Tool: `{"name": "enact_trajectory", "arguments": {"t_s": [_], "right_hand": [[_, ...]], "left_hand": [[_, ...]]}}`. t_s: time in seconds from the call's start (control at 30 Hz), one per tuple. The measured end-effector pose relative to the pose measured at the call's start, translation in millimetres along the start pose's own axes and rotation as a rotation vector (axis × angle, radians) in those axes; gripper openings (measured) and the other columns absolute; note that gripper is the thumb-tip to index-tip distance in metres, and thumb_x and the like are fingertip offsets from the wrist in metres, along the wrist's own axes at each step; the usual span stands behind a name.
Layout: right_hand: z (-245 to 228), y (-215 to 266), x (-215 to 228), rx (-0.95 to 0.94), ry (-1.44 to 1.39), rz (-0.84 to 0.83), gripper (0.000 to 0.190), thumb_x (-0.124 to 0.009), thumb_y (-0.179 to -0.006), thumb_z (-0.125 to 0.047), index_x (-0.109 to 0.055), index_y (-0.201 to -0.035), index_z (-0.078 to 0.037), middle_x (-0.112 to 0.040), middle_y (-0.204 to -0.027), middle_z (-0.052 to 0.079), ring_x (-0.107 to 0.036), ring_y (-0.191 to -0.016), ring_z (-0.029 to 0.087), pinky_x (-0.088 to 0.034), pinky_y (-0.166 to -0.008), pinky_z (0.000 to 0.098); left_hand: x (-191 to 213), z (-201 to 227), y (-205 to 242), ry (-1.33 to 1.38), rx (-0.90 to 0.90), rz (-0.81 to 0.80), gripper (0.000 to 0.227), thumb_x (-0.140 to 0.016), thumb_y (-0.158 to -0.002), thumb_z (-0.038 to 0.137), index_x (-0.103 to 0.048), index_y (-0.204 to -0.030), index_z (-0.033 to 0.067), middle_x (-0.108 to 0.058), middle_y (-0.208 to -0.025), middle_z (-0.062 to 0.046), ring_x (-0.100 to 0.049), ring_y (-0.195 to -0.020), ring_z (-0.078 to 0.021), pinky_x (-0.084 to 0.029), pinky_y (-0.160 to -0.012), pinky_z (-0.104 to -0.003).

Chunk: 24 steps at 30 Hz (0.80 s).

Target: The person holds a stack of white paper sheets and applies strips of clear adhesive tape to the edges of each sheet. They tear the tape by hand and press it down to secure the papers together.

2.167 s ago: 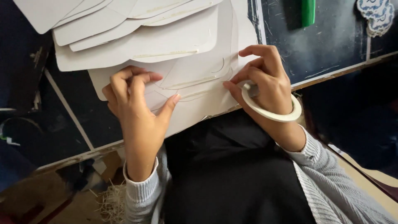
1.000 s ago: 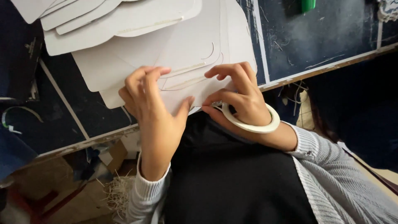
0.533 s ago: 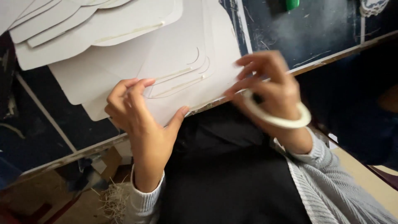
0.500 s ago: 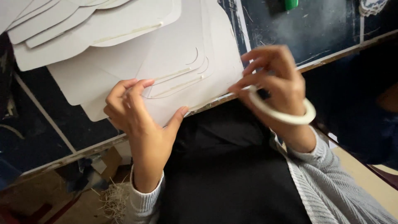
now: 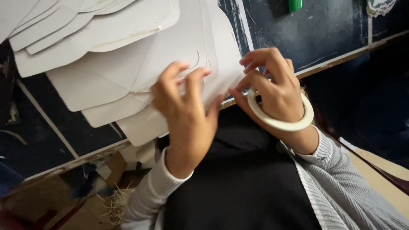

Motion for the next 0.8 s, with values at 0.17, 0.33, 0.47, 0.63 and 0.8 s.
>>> {"name": "enact_trajectory", "arguments": {"t_s": [0.17, 0.33, 0.47, 0.63, 0.8], "right_hand": [[-19.1, -6.9, 22.5, 0.062, 0.003, 0.082, 0.015, -0.087, -0.105, -0.006, -0.074, -0.101, -0.001, -0.07, -0.113, 0.02, -0.065, -0.086, 0.026, -0.043, -0.09, 0.0399], [-8.7, -18.8, 3.1, 0.113, -0.053, 0.041, 0.012, -0.085, -0.107, -0.006, -0.075, -0.107, 0.0, -0.072, -0.113, 0.018, -0.073, -0.099, 0.03, -0.05, -0.094, 0.0397], [-5.0, -23.6, -2.1, 0.085, -0.142, -0.038, 0.005, -0.076, -0.109, 0.0, -0.072, -0.111, 0.002, -0.068, -0.118, 0.019, -0.072, -0.101, 0.031, -0.056, -0.093, 0.0406], [-11.3, -31.5, 8.1, 0.138, -0.13, -0.004, 0.008, -0.082, -0.108, 0.002, -0.074, -0.107, 0.002, -0.076, -0.111, 0.017, -0.075, -0.098, 0.029, -0.053, -0.091, 0.0406], [-15.1, -43.2, 16.0, 0.192, -0.067, 0.013, 0.011, -0.083, -0.11, -0.003, -0.073, -0.107, 0.0, -0.078, -0.104, 0.013, -0.074, -0.09, 0.027, -0.05, -0.085, 0.0396]], "left_hand": [[10.0, 11.4, -6.4, 0.096, -0.18, -0.081, 0.051, -0.043, -0.114, 0.049, -0.062, -0.14, 0.0085, -0.054, -0.145, -0.015, -0.06, -0.112, -0.032, -0.048, -0.107, -0.051], [16.5, -13.7, -21.7, -0.192, -0.347, 0.102, 0.016, -0.075, -0.113, 0.003, -0.075, -0.127, 0.0092, -0.068, -0.128, -0.01, -0.061, -0.104, -0.0287, -0.048, -0.082, -0.04], [22.8, -26.8, -26.0, 0.018, -0.265, -0.036, 0.061, -0.059, -0.086, -0.028, -0.071, -0.135, 0.0055, -0.06, -0.131, -0.013, -0.057, -0.115, -0.0359, -0.048, -0.091, -0.049], [34.1, -26.3, -28.4, 0.087, -0.338, -0.141, 0.045, -0.087, -0.102, 0.031, -0.073, -0.134, 0.0039, -0.061, -0.137, -0.014, -0.06, -0.121, -0.0328, -0.049, -0.106, -0.05], [41.0, -17.6, -30.3, 0.037, -0.355, -0.15, 0.037, -0.069, -0.109, 0.03, -0.07, -0.135, 0.0039, -0.063, -0.132, -0.012, -0.061, -0.113, -0.0305, -0.05, -0.099, -0.046]]}}
Point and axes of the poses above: each hand's wrist, its own y-axis away from the middle knuckle, its own x-axis out of the back of the hand, z = x × y, the point moved 2 cm from there along -y, towards the middle knuckle
